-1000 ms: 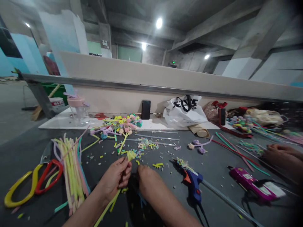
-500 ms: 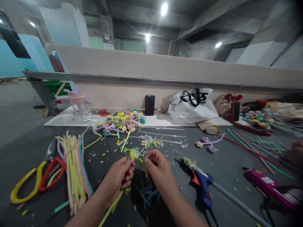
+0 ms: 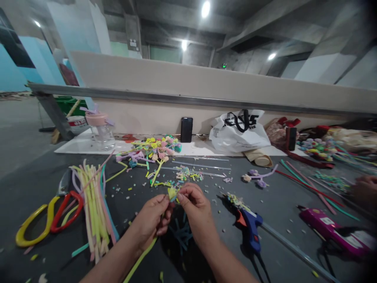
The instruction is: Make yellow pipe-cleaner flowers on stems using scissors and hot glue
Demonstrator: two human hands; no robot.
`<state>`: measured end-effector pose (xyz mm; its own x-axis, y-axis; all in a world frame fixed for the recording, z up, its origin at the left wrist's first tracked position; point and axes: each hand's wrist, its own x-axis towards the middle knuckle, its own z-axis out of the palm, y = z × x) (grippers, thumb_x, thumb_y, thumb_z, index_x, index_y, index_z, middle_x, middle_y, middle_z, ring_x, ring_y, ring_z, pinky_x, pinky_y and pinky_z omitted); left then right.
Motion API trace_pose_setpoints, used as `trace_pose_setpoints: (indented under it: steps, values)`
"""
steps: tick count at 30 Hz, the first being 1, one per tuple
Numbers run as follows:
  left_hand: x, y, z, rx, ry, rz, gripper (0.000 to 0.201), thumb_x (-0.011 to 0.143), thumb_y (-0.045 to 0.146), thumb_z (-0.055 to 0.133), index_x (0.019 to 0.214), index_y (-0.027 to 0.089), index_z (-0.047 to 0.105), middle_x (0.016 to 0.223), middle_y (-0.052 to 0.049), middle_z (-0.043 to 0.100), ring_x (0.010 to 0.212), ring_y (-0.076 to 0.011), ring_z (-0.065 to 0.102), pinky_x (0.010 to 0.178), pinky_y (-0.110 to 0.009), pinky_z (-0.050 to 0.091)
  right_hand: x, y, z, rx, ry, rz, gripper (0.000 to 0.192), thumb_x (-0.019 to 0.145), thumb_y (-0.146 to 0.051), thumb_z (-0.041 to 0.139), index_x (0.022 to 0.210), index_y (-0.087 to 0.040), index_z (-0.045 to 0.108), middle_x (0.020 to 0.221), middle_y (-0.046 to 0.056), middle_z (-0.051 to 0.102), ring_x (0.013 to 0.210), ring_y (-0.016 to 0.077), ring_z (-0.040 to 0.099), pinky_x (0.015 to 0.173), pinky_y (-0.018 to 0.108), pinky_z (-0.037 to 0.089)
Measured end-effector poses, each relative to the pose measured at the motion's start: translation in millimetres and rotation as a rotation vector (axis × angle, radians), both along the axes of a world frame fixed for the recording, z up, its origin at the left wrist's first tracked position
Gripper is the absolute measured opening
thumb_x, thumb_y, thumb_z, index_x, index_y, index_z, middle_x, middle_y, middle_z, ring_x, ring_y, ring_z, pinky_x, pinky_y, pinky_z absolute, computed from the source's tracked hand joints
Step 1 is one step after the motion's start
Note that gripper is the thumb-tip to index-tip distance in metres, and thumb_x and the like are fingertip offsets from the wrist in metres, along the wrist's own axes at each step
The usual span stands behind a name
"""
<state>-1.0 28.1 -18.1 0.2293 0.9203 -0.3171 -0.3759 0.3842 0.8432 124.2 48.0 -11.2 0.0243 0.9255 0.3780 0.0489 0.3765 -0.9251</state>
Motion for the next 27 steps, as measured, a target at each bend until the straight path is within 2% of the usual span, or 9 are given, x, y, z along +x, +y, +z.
trace_pose_setpoints:
  steps: [6, 18, 27]
  values:
    - [1.4, -0.7, 2.0, 0.003, -0.031, -0.018, 0.029, 0.073, 0.044, 0.058, 0.071, 0.017, 0.047, 0.05, 0.007, 0.041, 0.036, -0.0027, 0.026, 0.03, -0.014, 0.016, -1.6, 1.0, -5.5, 0.005, -0.006, -0.023, 0.004, 0.071, -0.018, 0.06, 0.068, -0.02, 0.061, 0.081, 0.001, 0.053, 0.079, 0.0159, 0.052, 0.071, 0.027, 0.042]
    - [-0.4, -1.5, 3.2, -0.004, -0.063, -0.067, 0.025, 0.075, 0.04, 0.058, 0.074, 0.017, 0.049, 0.052, 0.007, 0.04, 0.037, -0.0026, 0.025, 0.031, -0.014, 0.013, -0.3, 0.3, -4.9, 0.079, -0.167, -0.122, 0.006, 0.072, -0.017, 0.057, 0.066, -0.019, 0.058, 0.077, 0.0, 0.052, 0.072, 0.0144, 0.05, 0.064, 0.025, 0.039]
    - [-4.9, -1.6, 4.7, 0.011, -0.042, -0.12, 0.026, 0.073, 0.039, 0.061, 0.074, 0.016, 0.05, 0.052, 0.007, 0.039, 0.039, -0.0021, 0.024, 0.034, -0.015, 0.011, -0.4, -0.2, -5.0, 0.064, -0.18, -0.112, 0.007, 0.073, -0.018, 0.055, 0.066, -0.019, 0.055, 0.073, -0.001, 0.051, 0.072, 0.0148, 0.049, 0.064, 0.025, 0.038]
